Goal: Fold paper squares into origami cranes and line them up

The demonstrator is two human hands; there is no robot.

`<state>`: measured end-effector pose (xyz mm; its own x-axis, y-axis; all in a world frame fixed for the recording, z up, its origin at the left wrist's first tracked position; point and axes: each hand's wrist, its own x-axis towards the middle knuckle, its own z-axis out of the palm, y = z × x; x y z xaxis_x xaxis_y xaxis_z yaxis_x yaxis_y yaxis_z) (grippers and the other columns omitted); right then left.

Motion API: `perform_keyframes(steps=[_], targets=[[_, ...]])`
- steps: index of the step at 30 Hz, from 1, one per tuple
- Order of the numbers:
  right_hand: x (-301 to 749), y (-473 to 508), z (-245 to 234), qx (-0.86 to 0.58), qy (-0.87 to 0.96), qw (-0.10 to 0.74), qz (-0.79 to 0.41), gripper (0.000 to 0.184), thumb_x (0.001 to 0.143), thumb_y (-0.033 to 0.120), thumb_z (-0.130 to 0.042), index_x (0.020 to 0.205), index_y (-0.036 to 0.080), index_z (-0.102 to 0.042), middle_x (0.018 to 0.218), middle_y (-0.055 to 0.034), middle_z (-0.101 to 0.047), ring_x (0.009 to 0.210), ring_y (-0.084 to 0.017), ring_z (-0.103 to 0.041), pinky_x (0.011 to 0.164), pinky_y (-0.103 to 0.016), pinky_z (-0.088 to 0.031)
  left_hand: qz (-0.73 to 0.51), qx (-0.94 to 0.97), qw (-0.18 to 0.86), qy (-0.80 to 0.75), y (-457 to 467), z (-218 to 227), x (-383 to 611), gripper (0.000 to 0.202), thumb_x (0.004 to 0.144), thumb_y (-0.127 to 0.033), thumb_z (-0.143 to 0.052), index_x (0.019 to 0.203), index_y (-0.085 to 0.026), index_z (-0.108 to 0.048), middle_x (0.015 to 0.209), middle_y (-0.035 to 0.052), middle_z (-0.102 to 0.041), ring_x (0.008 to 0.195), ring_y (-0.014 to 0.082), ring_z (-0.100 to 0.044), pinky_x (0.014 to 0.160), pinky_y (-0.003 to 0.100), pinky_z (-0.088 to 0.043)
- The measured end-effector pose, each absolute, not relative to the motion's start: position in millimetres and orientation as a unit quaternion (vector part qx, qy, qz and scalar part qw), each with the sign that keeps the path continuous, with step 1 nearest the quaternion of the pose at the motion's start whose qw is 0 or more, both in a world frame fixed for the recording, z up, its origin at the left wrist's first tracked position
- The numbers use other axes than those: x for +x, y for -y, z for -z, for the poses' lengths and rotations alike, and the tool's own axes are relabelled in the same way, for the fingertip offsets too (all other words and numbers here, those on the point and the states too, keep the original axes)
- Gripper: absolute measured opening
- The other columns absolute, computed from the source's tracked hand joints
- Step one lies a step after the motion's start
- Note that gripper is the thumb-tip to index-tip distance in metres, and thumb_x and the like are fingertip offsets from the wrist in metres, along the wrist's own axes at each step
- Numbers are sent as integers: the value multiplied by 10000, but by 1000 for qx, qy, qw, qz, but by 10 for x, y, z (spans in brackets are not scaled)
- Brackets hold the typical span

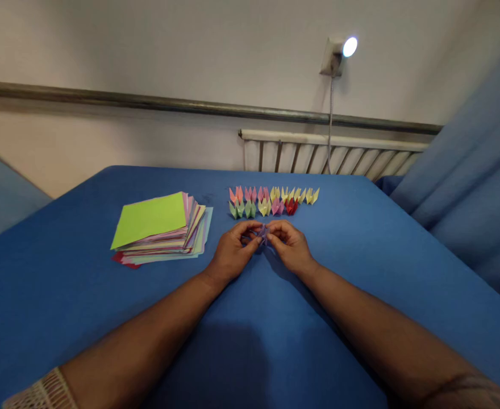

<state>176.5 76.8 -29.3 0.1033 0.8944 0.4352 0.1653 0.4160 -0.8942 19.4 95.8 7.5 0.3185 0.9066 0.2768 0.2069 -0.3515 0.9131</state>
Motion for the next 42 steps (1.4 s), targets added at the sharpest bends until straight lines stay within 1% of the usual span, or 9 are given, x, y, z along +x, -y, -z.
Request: perform_keyframes(steps=[4,7,13,18,20,26,31,37,42], targets=[[1777,-772,288,-461,612,581,-275,40,782,227,-584,813,204,-596,954,-36,-601,812,-144,-595,743,-285,-499,-415,700,408,-414,-1031,16,166,144,759,-297,-633,830,-172,-633,741,-3,-618,676,128,-571,662,254,-472],[1788,-764,288,-489,622,552,-264,34,782,227,-575,799,203,-591,874,-23,-599,744,-136,-586,695,-274,-490,-393,710,403,-423,-1085,78,136,136,757,-305,-625,781,-172,-621,698,-15,-596,654,126,-557,635,246,-460],[1764,-711,259,-530,628,492,-287,234,757,278,-637,972,206,-580,684,39,-578,565,-112,-523,572,-244,-438,-362,742,377,-419,-1097,97,121,134,785,-297,-586,816,-176,-634,722,-7,-629,683,140,-584,661,261,-470],[1783,-726,259,-515,648,497,-260,57,792,236,-584,835,200,-592,769,8,-593,630,-115,-562,594,-240,-451,-339,775,332,-417,-1080,80,114,125,808,-295,-578,818,-183,-632,745,-6,-642,699,141,-598,672,261,-472],[1805,-751,287,-515,646,502,-255,29,786,226,-582,786,198,-585,786,-1,-595,655,-121,-576,609,-243,-461,-340,775,325,-421,-1093,89,99,114,810,-290,-578,818,-186,-622,731,-10,-635,691,142,-599,671,263,-475],[1824,-816,403,-523,582,531,-323,40,809,254,-541,809,215,-546,693,13,-647,634,-147,-634,620,-263,-494,-359,756,334,-435,-1127,88,79,131,818,-298,-569,889,-189,-585,897,25,-674,798,165,-639,754,304,-499],[1812,-824,419,-520,576,540,-327,55,793,271,-556,802,219,-543,715,11,-661,650,-150,-643,632,-264,-493,-346,761,338,-433,-1128,84,89,119,815,-294,-568,874,-192,-582,874,26,-679,806,167,-645,761,309,-505],[1791,-779,362,-506,606,517,-331,68,791,274,-573,820,214,-578,696,23,-636,628,-133,-614,609,-244,-473,-312,795,323,-407,-1103,60,94,149,816,-275,-581,947,-211,-611,823,-5,-666,695,136,-628,659,266,-492],[1794,-770,343,-493,630,519,-300,85,798,263,-562,828,208,-621,790,3,-649,665,-129,-614,639,-244,-482,-323,818,274,-389,-1064,-16,109,64,790,-229,-595,845,-201,-610,896,9,-655,789,146,-623,699,266,-479]])
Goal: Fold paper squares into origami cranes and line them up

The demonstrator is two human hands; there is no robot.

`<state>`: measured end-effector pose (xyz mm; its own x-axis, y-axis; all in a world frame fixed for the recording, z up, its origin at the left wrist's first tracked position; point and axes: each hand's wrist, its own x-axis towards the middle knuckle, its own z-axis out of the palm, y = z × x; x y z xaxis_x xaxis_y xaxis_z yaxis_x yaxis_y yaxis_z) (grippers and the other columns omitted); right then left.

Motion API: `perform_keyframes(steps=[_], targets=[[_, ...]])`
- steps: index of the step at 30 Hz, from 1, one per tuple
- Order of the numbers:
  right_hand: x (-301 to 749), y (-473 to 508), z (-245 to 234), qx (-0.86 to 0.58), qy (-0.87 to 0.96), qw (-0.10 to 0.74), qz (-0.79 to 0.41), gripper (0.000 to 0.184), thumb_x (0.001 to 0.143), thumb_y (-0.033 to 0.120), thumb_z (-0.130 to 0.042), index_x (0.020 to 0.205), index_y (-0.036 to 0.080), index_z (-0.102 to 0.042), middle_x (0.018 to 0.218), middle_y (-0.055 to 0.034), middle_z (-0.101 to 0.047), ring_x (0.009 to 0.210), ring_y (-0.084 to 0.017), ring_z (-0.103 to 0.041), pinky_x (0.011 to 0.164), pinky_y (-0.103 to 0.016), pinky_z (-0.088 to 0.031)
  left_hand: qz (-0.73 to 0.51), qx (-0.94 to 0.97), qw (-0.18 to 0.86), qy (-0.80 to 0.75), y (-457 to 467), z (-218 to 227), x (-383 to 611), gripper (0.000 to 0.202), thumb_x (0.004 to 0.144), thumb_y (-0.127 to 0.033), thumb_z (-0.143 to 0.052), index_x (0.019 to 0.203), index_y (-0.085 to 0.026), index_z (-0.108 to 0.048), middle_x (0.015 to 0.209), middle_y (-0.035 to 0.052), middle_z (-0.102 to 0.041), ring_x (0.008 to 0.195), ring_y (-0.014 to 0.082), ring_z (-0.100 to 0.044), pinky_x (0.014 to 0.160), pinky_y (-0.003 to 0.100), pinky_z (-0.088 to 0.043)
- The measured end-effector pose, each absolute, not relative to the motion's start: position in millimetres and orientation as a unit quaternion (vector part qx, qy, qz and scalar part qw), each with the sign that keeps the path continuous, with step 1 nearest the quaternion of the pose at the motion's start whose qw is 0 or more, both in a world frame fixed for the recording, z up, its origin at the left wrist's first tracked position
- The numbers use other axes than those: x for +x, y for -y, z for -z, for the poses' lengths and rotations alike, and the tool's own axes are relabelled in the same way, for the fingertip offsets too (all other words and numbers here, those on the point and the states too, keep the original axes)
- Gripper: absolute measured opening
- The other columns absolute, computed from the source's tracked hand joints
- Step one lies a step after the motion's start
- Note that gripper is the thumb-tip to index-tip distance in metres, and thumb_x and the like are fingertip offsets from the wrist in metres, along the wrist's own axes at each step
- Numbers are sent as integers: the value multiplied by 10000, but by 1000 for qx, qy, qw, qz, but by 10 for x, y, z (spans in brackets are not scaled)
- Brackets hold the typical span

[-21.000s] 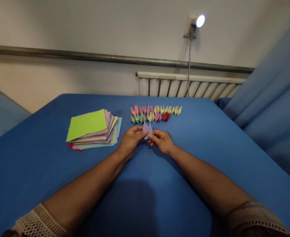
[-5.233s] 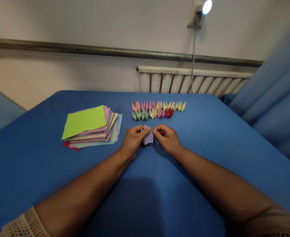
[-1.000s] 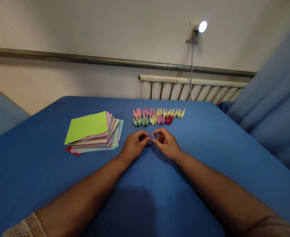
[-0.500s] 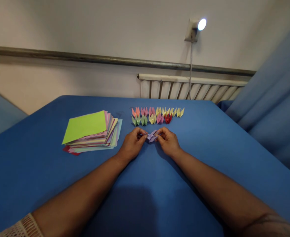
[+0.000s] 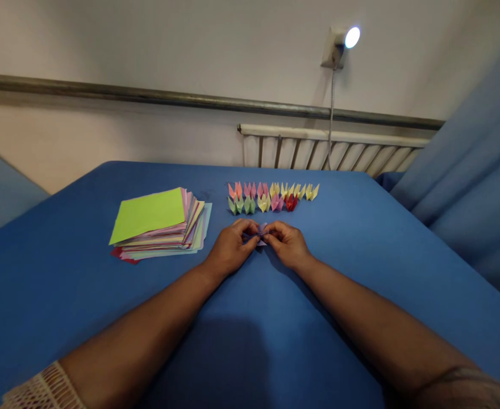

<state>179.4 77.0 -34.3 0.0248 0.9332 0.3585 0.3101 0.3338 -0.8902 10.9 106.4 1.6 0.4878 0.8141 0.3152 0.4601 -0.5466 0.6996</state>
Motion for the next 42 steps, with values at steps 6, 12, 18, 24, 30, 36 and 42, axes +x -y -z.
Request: perform_keyframes(steps=[6,12,18,24,30,36,42], targets=[[1813,-768,314,-507,633,517,-273,94,806,275,-573,823,205,-633,777,0,-638,661,-129,-608,639,-245,-484,-306,817,289,-395,-1057,-11,114,85,824,-242,-550,881,-203,-600,772,-19,-637,705,131,-597,672,256,-461],[1816,-821,396,-520,615,509,-304,99,801,292,-569,786,207,-616,764,-2,-631,671,-143,-630,635,-254,-498,-283,807,314,-412,-1109,54,100,78,816,-261,-545,810,-197,-589,738,-18,-638,663,134,-585,633,256,-447],[1847,-863,452,-549,586,500,-324,126,812,316,-545,753,208,-571,641,20,-639,617,-146,-636,623,-260,-486,-280,792,307,-447,-1109,0,97,30,765,-222,-574,766,-193,-581,717,-30,-627,622,128,-564,604,251,-429],[1842,-845,428,-566,590,491,-300,122,806,308,-551,744,204,-566,648,23,-625,598,-136,-605,609,-255,-473,-289,778,340,-443,-1138,12,87,54,759,-240,-580,759,-186,-578,688,-31,-606,624,124,-564,605,243,-434],[1793,-771,328,-528,636,478,-295,113,763,263,-619,860,206,-623,777,6,-641,660,-132,-604,628,-249,-480,-300,797,345,-395,-1102,28,107,99,817,-275,-547,843,-195,-599,764,-11,-640,704,140,-597,684,266,-463],[1811,-781,345,-539,650,457,-281,33,764,203,-583,775,210,-613,731,8,-620,653,-134,-583,628,-252,-479,-292,830,283,-381,-1089,18,104,88,819,-262,-560,813,-204,-626,792,-3,-625,759,151,-587,732,277,-455],[1843,-839,444,-531,614,480,-333,24,749,227,-596,741,203,-597,720,15,-629,657,-131,-589,636,-248,-479,-283,786,329,-441,-1163,19,63,146,805,-324,-584,781,-190,-637,746,2,-658,721,169,-615,689,287,-464]])
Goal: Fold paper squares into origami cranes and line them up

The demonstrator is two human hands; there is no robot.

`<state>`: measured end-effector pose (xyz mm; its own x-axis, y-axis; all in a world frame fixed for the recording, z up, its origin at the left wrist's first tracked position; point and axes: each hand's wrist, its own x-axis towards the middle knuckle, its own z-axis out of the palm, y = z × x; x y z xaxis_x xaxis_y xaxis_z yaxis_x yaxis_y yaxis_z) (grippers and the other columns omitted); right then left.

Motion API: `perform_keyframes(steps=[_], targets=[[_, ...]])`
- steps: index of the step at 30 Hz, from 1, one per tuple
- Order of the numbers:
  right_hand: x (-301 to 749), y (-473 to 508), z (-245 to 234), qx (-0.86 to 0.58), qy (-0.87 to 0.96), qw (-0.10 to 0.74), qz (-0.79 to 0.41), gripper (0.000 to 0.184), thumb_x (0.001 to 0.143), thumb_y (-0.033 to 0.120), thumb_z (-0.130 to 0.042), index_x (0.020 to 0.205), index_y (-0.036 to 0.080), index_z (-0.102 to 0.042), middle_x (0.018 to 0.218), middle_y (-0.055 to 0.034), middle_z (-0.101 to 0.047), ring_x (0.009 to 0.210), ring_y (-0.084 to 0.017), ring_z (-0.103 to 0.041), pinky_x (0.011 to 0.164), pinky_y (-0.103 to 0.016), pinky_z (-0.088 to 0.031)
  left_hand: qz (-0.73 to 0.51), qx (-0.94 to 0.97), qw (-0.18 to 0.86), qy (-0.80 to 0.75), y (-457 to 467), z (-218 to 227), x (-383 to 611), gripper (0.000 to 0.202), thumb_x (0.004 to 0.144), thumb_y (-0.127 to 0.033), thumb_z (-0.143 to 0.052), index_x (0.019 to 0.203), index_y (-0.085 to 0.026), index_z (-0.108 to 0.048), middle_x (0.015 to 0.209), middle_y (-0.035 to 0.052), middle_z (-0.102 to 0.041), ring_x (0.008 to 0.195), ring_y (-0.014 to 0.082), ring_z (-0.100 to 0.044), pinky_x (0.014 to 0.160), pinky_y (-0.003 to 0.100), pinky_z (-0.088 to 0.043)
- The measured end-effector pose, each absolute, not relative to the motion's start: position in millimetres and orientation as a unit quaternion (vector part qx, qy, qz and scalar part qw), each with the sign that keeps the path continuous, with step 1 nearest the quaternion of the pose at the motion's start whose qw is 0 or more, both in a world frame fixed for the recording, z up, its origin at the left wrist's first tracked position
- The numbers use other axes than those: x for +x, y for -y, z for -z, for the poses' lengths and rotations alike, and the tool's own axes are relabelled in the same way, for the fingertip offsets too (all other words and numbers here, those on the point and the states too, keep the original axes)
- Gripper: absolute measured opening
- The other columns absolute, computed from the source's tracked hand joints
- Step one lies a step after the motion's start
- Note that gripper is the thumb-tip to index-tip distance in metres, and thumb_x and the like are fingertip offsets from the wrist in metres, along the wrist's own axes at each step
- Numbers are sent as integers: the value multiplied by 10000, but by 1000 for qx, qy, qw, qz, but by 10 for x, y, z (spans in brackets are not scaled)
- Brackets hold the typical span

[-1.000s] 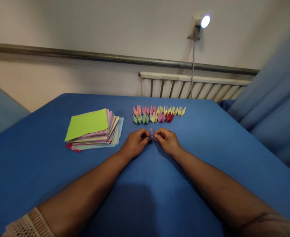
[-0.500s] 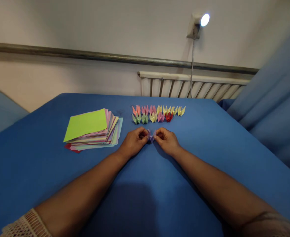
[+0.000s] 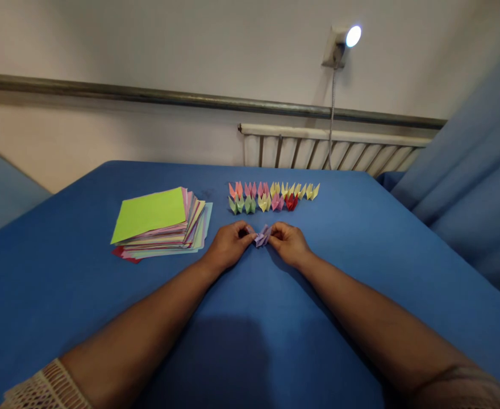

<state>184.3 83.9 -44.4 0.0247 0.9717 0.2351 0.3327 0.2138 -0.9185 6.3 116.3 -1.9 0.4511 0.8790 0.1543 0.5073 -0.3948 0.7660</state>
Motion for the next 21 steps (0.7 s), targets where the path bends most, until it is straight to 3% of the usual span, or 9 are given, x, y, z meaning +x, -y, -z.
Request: perform_keyframes(steps=[9,21], targets=[[1871,-857,438,-545,612,482,-310,105,751,280,-607,691,197,-588,665,23,-588,612,-127,-558,596,-244,-459,-273,803,278,-450,-1194,22,15,133,801,-309,-579,807,-196,-649,793,19,-677,771,187,-618,723,309,-464],[1917,-823,317,-599,655,410,-212,73,710,140,-584,724,196,-628,795,-6,-601,656,-129,-545,636,-263,-447,-263,821,237,-447,-1244,33,-35,109,777,-274,-596,764,-191,-665,868,42,-670,816,198,-623,758,315,-462]])
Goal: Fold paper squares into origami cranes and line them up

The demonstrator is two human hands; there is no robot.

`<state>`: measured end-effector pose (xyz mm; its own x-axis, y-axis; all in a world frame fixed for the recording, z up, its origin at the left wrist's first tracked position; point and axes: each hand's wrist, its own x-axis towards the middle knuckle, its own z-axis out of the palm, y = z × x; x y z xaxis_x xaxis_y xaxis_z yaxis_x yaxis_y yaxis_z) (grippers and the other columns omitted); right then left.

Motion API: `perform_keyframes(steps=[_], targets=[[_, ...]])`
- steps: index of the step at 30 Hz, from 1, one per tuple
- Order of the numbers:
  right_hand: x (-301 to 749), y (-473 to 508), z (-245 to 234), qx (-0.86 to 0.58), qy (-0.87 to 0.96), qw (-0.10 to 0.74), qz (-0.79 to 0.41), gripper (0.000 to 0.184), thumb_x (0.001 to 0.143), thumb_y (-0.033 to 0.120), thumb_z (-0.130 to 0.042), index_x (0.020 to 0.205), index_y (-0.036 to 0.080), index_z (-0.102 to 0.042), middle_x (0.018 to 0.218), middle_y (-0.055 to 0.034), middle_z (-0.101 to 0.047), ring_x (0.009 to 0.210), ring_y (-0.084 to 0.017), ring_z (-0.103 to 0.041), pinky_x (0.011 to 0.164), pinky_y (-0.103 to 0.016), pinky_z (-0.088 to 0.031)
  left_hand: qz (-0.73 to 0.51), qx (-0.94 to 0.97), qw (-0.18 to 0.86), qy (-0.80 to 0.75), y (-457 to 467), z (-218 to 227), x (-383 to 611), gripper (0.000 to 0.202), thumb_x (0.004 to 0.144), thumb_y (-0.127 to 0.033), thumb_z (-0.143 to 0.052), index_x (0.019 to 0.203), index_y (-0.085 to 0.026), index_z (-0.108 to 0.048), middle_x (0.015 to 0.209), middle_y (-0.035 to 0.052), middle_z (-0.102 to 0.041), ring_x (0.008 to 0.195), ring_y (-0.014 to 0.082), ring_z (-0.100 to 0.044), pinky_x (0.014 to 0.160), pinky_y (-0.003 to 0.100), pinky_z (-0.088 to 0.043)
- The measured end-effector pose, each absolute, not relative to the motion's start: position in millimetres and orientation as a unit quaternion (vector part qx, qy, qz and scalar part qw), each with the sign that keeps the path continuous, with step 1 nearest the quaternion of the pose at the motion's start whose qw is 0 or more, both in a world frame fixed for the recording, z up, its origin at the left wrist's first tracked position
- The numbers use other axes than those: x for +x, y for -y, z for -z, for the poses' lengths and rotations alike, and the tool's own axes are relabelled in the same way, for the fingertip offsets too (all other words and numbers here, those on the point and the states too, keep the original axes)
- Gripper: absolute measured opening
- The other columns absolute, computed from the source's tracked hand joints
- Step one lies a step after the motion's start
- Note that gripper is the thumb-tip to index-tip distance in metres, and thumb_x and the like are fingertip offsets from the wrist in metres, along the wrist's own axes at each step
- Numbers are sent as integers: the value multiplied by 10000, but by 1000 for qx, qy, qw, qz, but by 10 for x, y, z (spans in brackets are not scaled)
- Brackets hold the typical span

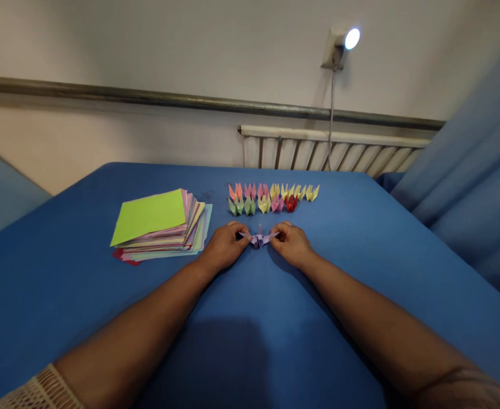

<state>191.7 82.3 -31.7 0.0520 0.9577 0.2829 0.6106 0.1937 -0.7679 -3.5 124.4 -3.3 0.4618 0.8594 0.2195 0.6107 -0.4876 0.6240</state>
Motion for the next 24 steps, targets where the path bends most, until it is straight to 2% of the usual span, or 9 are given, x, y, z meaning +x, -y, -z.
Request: perform_keyframes(steps=[8,15,24], targets=[[1932,-809,343,-584,680,399,-193,113,712,100,-589,651,195,-590,846,-30,-588,783,-157,-563,711,-284,-455,-238,830,232,-449,-1278,45,-67,93,751,-237,-606,704,-195,-674,948,58,-662,890,210,-616,813,337,-470],[1931,-803,356,-585,710,364,-149,107,746,103,-569,687,186,-599,853,-30,-572,823,-155,-555,773,-282,-438,-200,848,210,-443,-1283,17,-80,93,751,-238,-629,696,-192,-688,1012,67,-644,971,227,-594,911,382,-432],[1914,-758,279,-590,727,327,-127,85,777,123,-546,743,188,-588,848,-38,-562,846,-171,-549,791,-291,-426,-201,855,199,-434,-1257,-23,-68,98,747,-234,-606,689,-182,-665,1013,82,-653,970,243,-597,911,397,-428]])
